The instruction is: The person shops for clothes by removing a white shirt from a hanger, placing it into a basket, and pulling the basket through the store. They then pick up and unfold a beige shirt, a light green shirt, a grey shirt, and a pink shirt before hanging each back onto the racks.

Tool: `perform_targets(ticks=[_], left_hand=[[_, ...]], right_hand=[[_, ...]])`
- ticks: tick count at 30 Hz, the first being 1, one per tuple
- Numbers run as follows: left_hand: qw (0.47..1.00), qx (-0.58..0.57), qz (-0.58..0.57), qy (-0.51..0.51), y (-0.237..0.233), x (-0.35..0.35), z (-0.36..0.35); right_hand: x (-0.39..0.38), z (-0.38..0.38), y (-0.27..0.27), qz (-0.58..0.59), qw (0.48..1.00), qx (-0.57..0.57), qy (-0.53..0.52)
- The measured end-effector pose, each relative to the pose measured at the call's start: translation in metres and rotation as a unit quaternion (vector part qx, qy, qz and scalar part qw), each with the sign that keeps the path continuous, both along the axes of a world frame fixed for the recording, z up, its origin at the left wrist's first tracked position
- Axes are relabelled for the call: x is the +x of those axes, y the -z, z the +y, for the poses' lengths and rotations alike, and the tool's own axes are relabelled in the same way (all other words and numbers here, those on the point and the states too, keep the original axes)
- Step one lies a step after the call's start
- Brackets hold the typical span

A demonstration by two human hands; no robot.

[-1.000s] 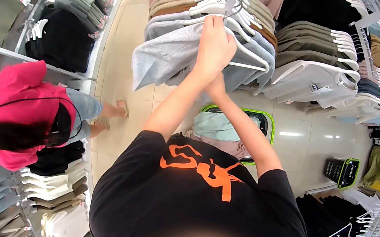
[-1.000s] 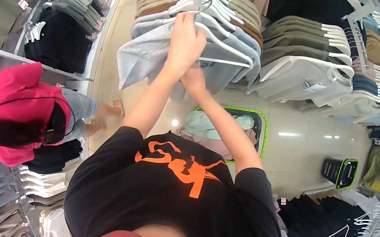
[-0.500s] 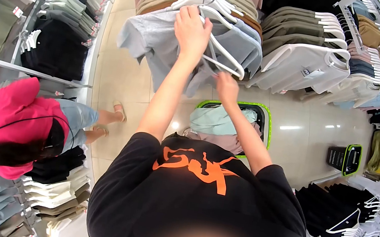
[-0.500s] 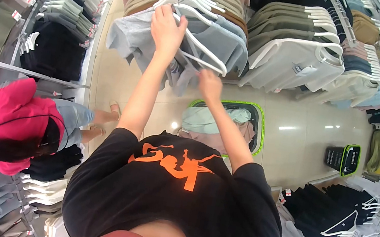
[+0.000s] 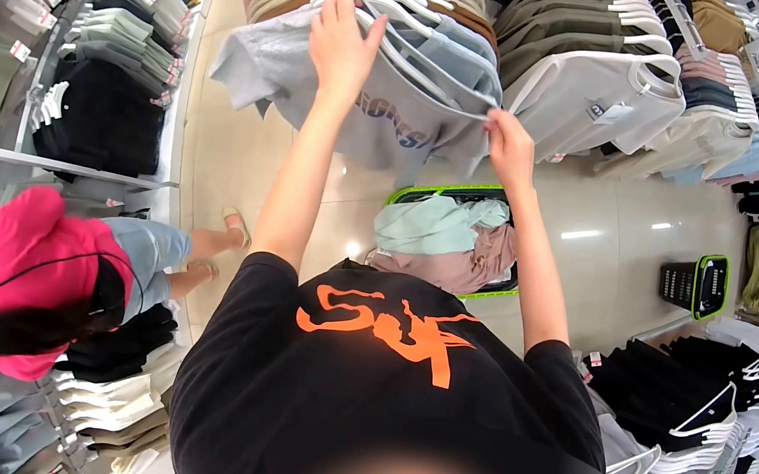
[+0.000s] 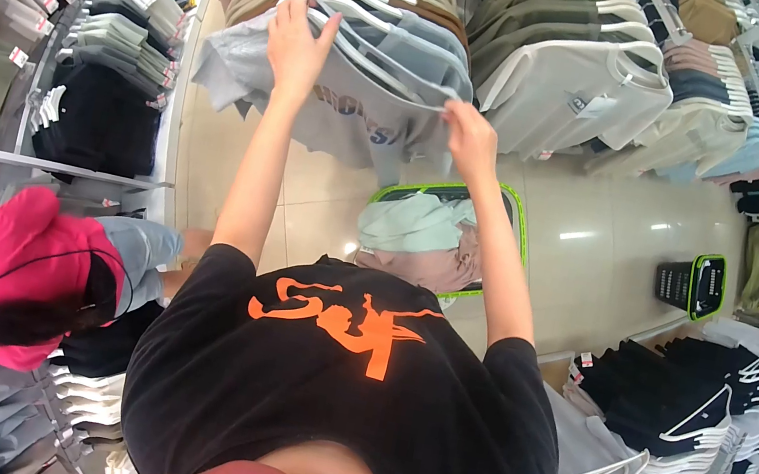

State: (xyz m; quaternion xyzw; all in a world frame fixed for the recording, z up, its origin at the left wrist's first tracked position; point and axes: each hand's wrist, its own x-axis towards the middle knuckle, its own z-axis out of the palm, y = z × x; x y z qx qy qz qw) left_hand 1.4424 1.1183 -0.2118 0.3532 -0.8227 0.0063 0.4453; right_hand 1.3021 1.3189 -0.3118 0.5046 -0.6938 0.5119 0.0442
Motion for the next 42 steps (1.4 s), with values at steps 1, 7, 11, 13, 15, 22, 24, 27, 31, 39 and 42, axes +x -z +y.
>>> perform_targets(ticks=[1,7,11,13,15,22,24,27,31,39,42], left_hand=[[1.0,0.004,-0.001,0.007,-0.002,0.004,0.002],[0.989,0.141,-0.02,-0.048,0.009,0.062,-0.04],[0.993,0.102,-0.051,0.015,0.051,0.102,-0.066],[0.985,0.149,-0.017,0.086,0.056,0.111,-0.048],[0.97,0.195,0.014,0.147,0.06,0.119,-0.017],[0.833,0.473,-0.237,0.159,0.294,0.205,0.097],[0.646,0.532,-0.465,0.289,0.327,0.227,0.142],[0.627,0.531,-0.522,0.231,0.381,0.261,0.201],[0.692,0.513,-0.427,0.276,0.367,0.237,0.171],[0.696,0.557,-0.431,0.138,0.384,0.216,0.174],[0.636,0.552,-0.516,0.158,0.42,0.211,0.203]], right_hand=[[0.004,-0.006,-0.015,0.025,0.999,-0.009,0.017],[0.028,-0.049,-0.074,0.108,0.994,0.017,0.005],[0.03,-0.068,-0.059,0.142,0.985,0.091,-0.04],[0.037,-0.067,-0.038,0.136,0.984,0.106,-0.037],[0.045,-0.05,-0.01,0.106,0.988,0.11,-0.018],[0.107,0.13,0.219,-0.21,0.93,0.289,0.088],[0.144,0.215,0.333,-0.419,0.848,0.284,0.158],[0.194,0.298,0.326,-0.519,0.662,0.431,0.327],[0.216,0.352,0.349,-0.482,0.659,0.446,0.367],[0.183,0.318,0.309,-0.452,0.793,0.319,0.254],[0.188,0.311,0.329,-0.533,0.762,0.275,0.244]])
